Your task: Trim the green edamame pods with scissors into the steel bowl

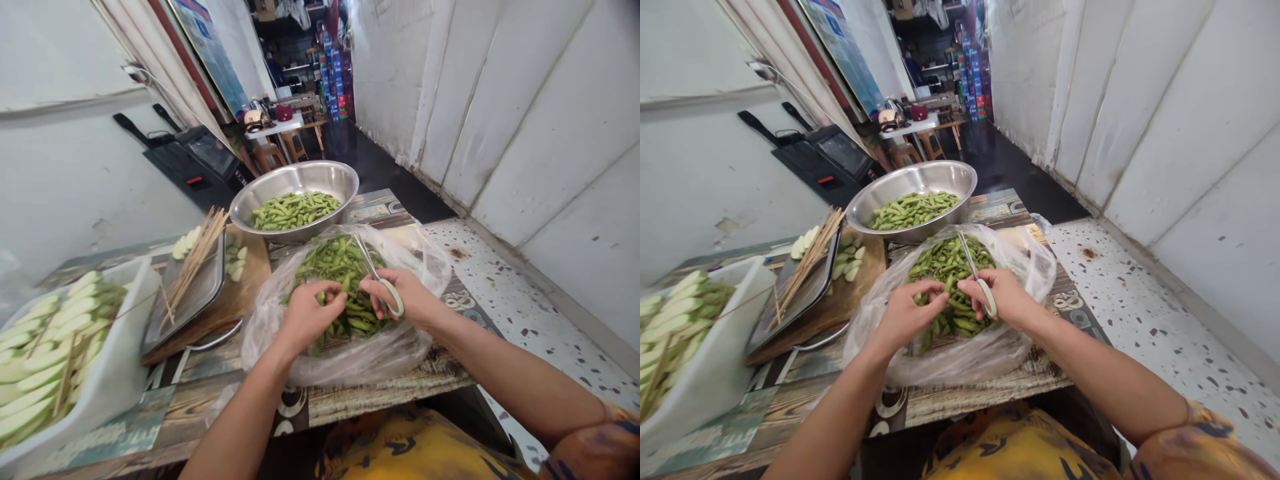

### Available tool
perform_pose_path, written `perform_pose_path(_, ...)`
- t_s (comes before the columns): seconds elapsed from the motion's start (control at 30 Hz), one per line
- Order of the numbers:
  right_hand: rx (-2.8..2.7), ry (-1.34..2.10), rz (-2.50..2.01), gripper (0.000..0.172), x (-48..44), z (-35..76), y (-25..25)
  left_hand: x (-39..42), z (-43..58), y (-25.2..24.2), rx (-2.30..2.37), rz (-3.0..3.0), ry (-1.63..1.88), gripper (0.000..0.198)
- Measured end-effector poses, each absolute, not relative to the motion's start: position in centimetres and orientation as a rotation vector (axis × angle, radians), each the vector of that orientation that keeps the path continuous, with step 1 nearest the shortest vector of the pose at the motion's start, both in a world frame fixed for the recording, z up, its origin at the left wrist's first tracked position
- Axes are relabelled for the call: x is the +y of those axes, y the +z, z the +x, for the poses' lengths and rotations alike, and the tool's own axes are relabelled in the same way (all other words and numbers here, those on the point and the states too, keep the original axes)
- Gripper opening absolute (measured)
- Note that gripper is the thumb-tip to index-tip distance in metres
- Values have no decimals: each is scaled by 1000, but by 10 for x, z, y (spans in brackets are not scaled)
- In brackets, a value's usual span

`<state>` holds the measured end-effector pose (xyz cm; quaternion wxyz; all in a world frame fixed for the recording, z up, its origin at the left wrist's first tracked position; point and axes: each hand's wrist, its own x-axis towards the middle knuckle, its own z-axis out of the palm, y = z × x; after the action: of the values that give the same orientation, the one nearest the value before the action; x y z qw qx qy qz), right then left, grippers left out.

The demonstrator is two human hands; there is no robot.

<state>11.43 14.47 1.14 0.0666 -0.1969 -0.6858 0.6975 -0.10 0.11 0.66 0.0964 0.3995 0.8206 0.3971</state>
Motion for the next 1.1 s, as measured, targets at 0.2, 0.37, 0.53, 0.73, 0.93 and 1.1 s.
perform_pose_path(0.2,-2293,2170,-559,37,143,117,15,-2,-11,9,2455,1072,1316,24)
perform_pose_path(0.37,-2486,2120,-452,39,143,120,16,-4,-13,1,2646,1373,1117,27)
perform_pose_path(0.53,-2628,2012,-346,42,144,121,12,-9,-11,0,2731,1731,769,23)
perform_pose_path(0.73,-2795,1636,-450,44,145,119,8,-12,-13,4,2662,1931,498,21)
perform_pose_path(0.93,-2830,1449,-464,44,146,120,9,-12,-12,3,2608,1825,487,23)
perform_pose_path(1.1,-2755,1716,-489,44,147,120,7,-8,-10,7,2550,1609,747,21)
